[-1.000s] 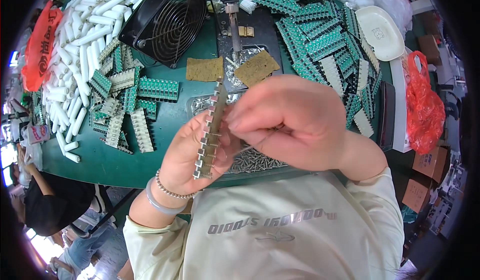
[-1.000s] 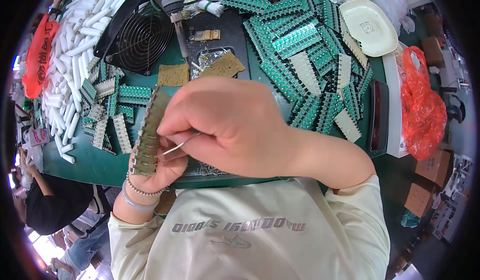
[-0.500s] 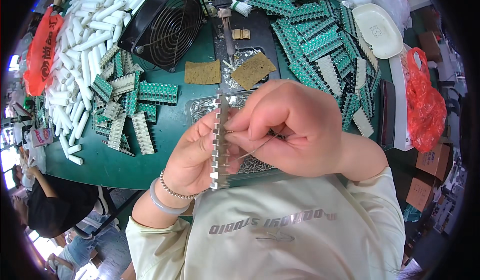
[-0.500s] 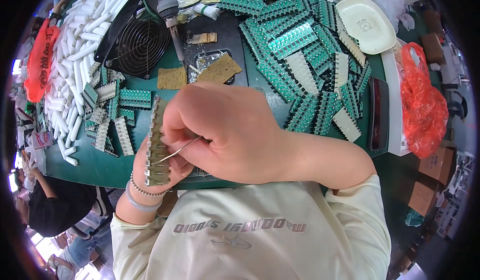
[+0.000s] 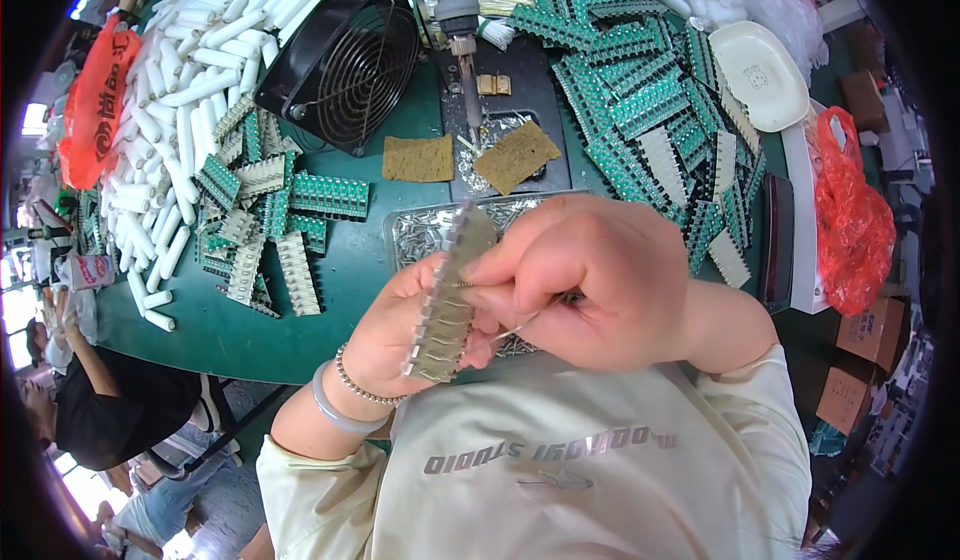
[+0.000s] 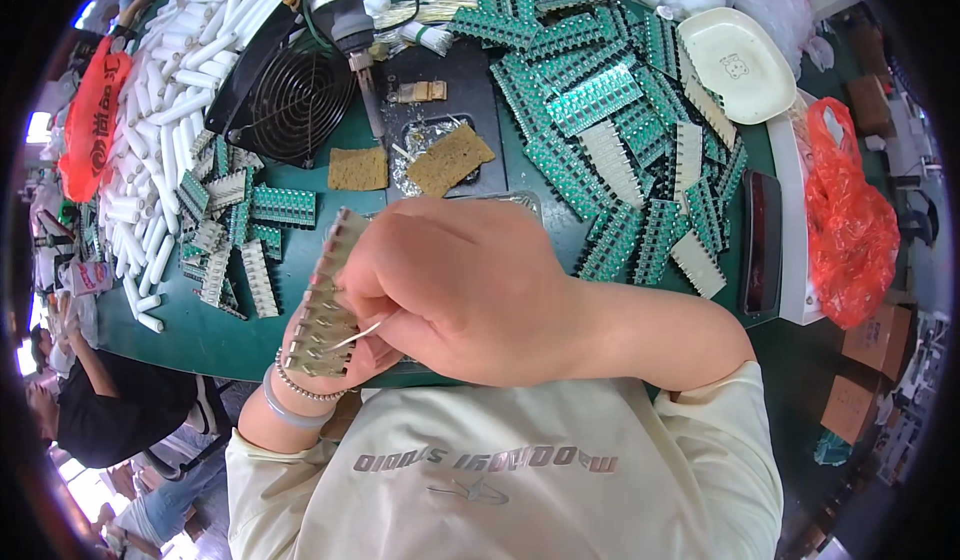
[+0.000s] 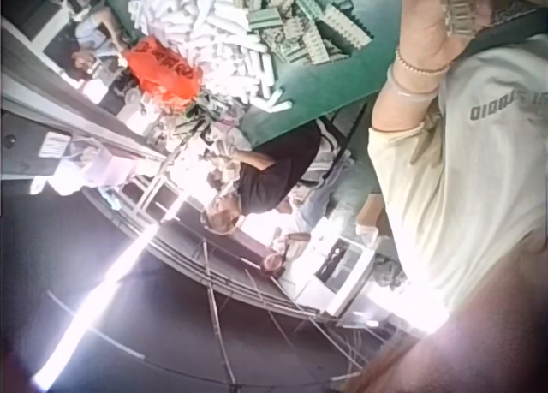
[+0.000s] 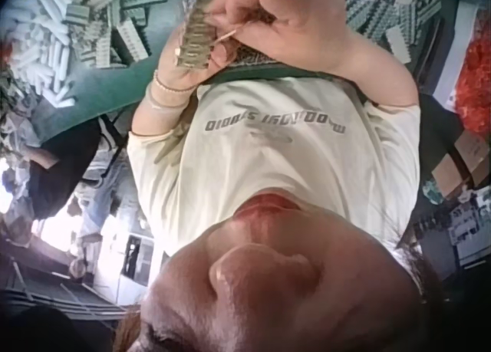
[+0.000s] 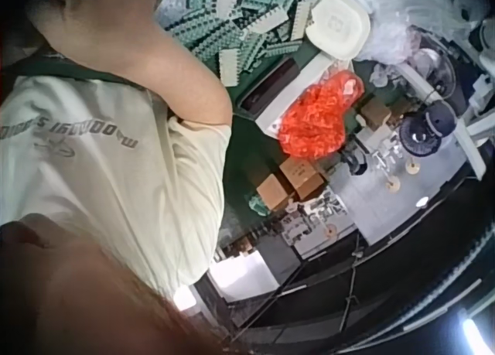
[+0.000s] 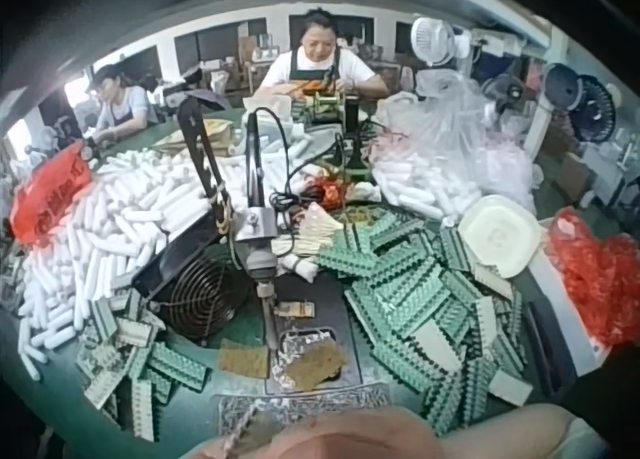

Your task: The person assembles electronic components by taking small metal pins from a tray, inserting them into circuit board strips by hand, and placing the assembled boards onto the table.

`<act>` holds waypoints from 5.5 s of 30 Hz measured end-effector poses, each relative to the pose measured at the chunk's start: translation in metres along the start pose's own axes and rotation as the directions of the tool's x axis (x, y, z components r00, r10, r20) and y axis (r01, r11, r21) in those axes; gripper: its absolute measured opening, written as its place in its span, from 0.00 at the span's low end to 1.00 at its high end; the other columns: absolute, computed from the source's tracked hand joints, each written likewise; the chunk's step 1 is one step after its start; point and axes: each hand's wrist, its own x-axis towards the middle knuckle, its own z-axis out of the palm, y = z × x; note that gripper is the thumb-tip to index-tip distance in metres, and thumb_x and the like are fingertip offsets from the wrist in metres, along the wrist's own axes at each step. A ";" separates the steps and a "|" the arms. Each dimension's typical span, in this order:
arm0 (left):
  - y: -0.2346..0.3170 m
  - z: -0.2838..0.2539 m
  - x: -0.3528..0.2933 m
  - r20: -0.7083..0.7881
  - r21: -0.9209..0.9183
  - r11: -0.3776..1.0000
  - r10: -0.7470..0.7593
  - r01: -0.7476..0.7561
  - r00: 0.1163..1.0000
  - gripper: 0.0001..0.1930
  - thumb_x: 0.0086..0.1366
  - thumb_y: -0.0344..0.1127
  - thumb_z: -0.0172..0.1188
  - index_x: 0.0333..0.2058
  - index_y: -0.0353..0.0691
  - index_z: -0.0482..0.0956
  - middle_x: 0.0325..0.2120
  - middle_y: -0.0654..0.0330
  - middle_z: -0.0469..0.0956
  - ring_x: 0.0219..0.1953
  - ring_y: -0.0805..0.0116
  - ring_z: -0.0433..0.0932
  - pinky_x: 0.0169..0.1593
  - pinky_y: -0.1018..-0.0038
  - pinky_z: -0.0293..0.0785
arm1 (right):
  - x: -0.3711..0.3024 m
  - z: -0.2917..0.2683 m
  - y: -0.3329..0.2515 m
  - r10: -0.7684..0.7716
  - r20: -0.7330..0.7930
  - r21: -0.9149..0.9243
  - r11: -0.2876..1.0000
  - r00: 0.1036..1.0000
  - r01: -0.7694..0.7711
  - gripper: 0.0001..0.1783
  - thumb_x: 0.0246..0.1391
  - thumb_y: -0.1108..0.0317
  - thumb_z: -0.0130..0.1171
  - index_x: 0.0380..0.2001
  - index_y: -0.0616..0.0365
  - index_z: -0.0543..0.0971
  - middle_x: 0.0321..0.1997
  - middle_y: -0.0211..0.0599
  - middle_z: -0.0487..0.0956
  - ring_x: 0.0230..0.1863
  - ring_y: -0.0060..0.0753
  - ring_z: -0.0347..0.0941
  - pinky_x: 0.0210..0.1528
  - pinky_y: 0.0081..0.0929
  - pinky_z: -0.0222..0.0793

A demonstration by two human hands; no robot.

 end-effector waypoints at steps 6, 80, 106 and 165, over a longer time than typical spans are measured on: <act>0.008 0.004 0.007 0.085 0.008 0.999 0.049 -0.050 0.995 0.23 0.59 0.39 0.56 0.50 0.36 0.62 0.36 0.55 0.73 0.27 0.70 0.75 0.32 0.78 0.73 | -0.001 -0.003 -0.001 0.006 0.013 -0.001 1.000 1.000 -0.006 0.16 0.35 0.73 0.68 0.19 0.52 0.68 0.23 0.31 0.78 0.21 0.27 0.73 0.20 0.20 0.67; 0.049 0.012 0.061 -0.261 0.160 0.962 0.258 -0.222 0.930 0.04 0.58 0.24 0.53 0.27 0.38 0.67 0.25 0.62 0.75 0.25 0.80 0.75 0.28 0.86 0.77 | 0.014 -0.015 0.039 0.114 0.024 -0.400 0.912 0.993 -0.095 0.08 0.36 0.79 0.61 0.24 0.59 0.76 0.28 0.36 0.78 0.29 0.32 0.75 0.29 0.22 0.72; 0.049 0.007 0.062 -0.300 0.236 0.943 0.300 -0.234 0.906 0.08 0.56 0.23 0.55 0.24 0.39 0.64 0.24 0.62 0.74 0.23 0.80 0.74 0.26 0.86 0.75 | 0.018 -0.029 0.024 0.272 0.097 -0.268 0.934 0.957 -0.238 0.07 0.36 0.76 0.63 0.23 0.58 0.77 0.24 0.33 0.74 0.25 0.28 0.71 0.24 0.21 0.64; 0.010 0.003 0.010 0.137 -0.388 0.915 -0.064 0.113 0.989 0.21 0.58 0.38 0.57 0.47 0.36 0.64 0.29 0.58 0.74 0.21 0.77 0.67 0.22 0.84 0.62 | 0.005 0.000 -0.003 0.032 0.025 0.057 0.998 0.999 -0.033 0.15 0.32 0.80 0.65 0.18 0.53 0.67 0.23 0.33 0.75 0.21 0.29 0.71 0.18 0.19 0.65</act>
